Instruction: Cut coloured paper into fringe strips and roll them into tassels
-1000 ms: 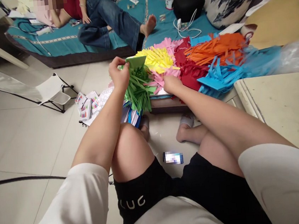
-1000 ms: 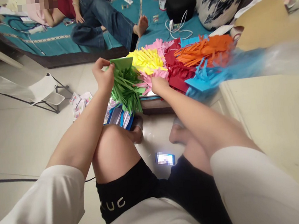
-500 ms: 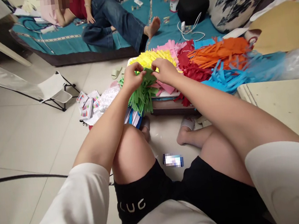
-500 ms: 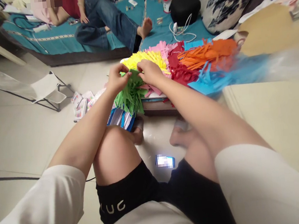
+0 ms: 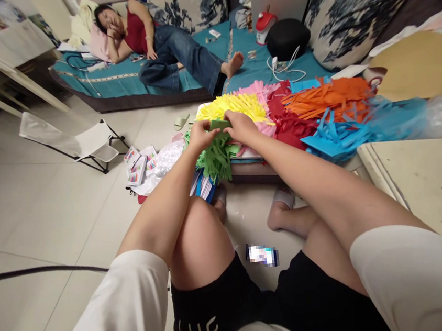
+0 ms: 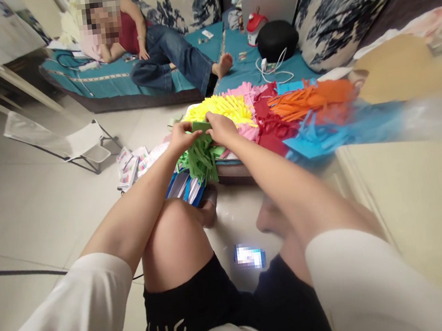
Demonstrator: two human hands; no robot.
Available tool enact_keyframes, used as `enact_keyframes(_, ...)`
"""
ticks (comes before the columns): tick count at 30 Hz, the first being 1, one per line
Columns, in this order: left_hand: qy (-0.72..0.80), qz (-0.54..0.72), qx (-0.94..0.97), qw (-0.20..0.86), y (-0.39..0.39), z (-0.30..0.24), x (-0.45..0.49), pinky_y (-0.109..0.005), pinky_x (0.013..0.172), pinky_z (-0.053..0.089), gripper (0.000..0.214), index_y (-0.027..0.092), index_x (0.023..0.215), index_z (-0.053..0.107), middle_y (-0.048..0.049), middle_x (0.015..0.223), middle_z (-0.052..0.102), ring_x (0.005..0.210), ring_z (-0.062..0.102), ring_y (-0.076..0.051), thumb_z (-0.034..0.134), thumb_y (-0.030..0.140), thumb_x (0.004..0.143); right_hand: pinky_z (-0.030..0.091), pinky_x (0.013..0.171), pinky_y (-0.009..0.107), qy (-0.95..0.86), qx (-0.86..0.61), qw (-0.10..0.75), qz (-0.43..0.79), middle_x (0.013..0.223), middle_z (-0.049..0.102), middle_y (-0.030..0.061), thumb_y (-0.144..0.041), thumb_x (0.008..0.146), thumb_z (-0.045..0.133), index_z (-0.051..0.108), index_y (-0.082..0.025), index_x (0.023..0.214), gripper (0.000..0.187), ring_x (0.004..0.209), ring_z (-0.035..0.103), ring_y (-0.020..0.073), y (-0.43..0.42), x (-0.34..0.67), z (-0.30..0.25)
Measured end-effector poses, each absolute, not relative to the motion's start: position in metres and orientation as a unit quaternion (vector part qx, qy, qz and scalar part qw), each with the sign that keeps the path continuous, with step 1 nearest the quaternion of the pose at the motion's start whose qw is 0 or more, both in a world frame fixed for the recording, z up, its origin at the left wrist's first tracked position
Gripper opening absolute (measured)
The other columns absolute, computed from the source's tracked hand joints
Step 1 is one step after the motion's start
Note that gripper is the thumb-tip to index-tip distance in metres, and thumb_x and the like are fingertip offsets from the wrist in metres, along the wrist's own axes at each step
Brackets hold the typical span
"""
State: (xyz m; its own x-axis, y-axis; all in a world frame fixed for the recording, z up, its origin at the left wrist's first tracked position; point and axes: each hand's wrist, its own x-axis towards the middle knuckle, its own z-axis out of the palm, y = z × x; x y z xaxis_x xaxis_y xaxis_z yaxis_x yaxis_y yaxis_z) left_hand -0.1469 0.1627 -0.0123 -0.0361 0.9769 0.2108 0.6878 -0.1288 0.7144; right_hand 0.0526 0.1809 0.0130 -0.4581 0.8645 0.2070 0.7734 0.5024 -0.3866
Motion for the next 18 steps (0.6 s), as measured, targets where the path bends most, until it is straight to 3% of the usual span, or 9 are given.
enact_keyframes(8, 0.652, 0.388, 0.611, 0.225, 0.158, -0.017, -0.154, -0.029, 0.078, 0.051, 0.035, 0.021, 0.075, 0.057, -0.0006, 0.073, 0.062, 0.082, 0.059, -0.017, 0.088, 0.038, 0.079, 0.055, 0.106, 0.039, -0.85, -0.488, 0.163, 0.115, 0.128, 0.081, 0.0124, -0.03, 0.1, 0.075, 0.083, -0.02, 0.126, 0.029, 0.12, 0.07, 0.0312, 0.193, 0.042, 0.017)
enact_keyframes(18, 0.644, 0.411, 0.607, 0.218, 0.155, -0.015, -0.15, -0.031, 0.082, 0.053, 0.03, 0.02, 0.07, 0.059, -0.0009, 0.073, 0.063, 0.08, 0.058, -0.016, 0.083, 0.032, 0.082, 0.058, 0.104, 0.037, -0.863, -0.478, 0.124, 0.108, 0.12, 0.084, 0.0123, -0.031, 0.098, 0.081, 0.09, -0.019, 0.121, 0.027, 0.117, 0.075, 0.0294, 0.207, 0.043, 0.028)
